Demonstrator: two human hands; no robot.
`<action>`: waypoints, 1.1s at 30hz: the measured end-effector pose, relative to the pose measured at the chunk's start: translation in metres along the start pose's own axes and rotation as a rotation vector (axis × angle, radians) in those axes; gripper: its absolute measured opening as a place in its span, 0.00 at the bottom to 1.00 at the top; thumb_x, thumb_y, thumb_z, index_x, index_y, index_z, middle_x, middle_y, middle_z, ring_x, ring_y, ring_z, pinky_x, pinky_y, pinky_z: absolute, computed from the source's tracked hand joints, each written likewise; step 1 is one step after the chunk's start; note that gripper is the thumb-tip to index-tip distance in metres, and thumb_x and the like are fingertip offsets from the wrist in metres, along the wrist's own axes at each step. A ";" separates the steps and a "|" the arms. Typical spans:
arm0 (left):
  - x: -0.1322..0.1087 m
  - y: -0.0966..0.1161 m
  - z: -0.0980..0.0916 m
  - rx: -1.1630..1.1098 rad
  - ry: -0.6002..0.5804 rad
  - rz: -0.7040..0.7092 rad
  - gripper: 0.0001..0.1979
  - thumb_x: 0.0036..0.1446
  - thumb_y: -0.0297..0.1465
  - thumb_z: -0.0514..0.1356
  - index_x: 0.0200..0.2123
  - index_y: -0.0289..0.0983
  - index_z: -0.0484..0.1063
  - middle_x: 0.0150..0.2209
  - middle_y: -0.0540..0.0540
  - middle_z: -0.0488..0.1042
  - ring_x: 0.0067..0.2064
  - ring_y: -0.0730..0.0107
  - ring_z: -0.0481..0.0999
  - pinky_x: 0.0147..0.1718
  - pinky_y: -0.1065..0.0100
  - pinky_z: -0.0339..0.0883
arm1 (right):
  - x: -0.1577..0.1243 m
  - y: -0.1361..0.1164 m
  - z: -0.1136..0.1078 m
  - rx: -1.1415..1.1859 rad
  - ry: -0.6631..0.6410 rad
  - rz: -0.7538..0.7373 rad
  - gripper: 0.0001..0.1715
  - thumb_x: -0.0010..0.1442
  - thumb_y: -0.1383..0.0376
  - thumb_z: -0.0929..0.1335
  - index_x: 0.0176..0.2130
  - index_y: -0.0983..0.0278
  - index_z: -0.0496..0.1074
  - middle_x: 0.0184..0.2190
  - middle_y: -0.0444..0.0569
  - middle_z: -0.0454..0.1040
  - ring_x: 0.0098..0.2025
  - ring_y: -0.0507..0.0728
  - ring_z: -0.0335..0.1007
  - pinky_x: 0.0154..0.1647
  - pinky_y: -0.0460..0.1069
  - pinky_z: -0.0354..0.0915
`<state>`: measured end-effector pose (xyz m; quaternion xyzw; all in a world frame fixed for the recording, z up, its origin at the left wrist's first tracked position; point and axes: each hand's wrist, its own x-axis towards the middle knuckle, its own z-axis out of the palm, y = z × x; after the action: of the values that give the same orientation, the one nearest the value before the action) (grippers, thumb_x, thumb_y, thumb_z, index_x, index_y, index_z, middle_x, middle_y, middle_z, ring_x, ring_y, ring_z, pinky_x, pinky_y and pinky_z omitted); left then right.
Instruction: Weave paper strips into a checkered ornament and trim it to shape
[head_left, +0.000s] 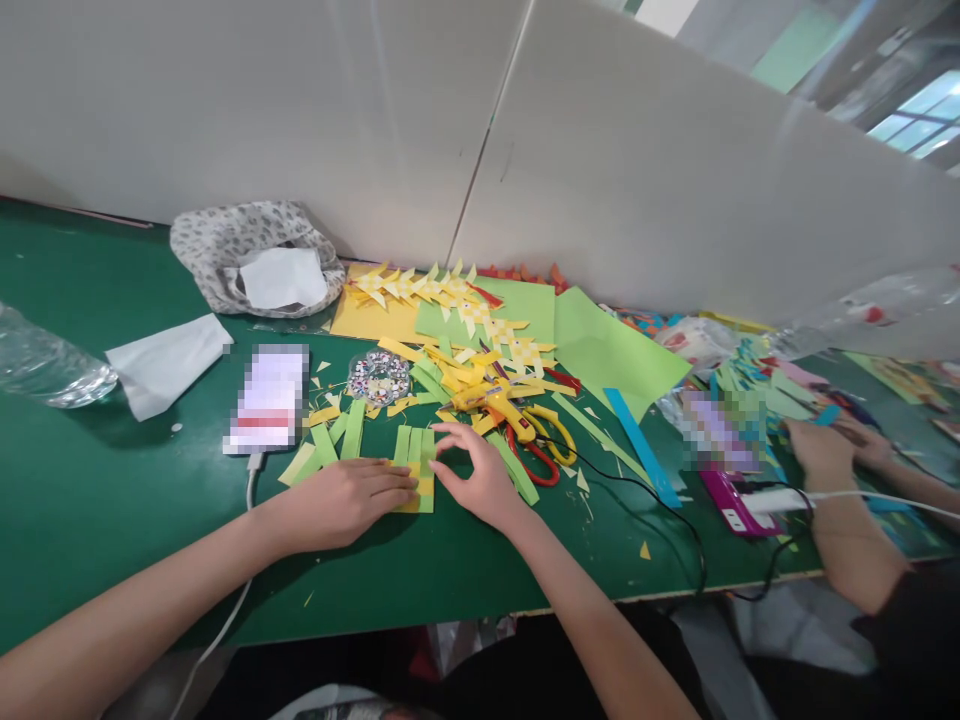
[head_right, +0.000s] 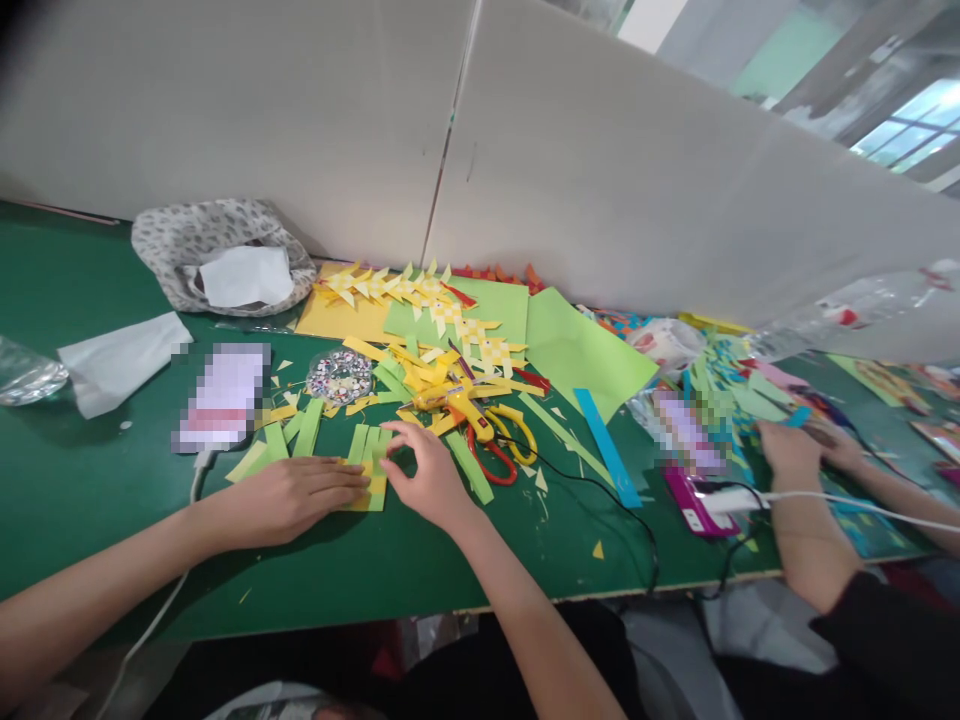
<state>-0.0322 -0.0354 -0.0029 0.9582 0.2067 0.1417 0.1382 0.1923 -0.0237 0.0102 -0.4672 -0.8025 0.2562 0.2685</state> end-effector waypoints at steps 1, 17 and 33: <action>0.000 0.001 0.000 -0.005 0.007 -0.018 0.17 0.61 0.24 0.46 0.52 0.36 0.63 0.49 0.42 0.72 0.54 0.63 0.68 0.51 0.59 0.64 | -0.001 -0.002 -0.005 0.073 -0.049 -0.001 0.20 0.56 0.68 0.64 0.49 0.62 0.60 0.33 0.45 0.74 0.38 0.53 0.71 0.45 0.51 0.65; 0.006 0.006 0.002 0.031 -0.046 0.013 0.22 0.55 0.21 0.47 0.53 0.36 0.60 0.59 0.42 0.62 0.58 0.61 0.62 0.56 0.56 0.55 | 0.004 0.041 -0.025 -0.404 0.520 0.096 0.17 0.54 0.61 0.66 0.44 0.64 0.63 0.45 0.57 0.68 0.50 0.64 0.62 0.48 0.60 0.62; 0.004 0.005 0.003 0.050 -0.073 0.026 0.22 0.55 0.21 0.47 0.54 0.36 0.59 0.59 0.43 0.62 0.60 0.62 0.59 0.57 0.56 0.53 | 0.007 0.059 -0.029 -0.404 0.703 0.042 0.22 0.56 0.60 0.66 0.49 0.63 0.62 0.43 0.56 0.70 0.46 0.61 0.66 0.45 0.58 0.66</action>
<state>-0.0259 -0.0382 -0.0036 0.9684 0.1926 0.1034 0.1198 0.2451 0.0124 -0.0061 -0.5859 -0.6862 -0.0766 0.4243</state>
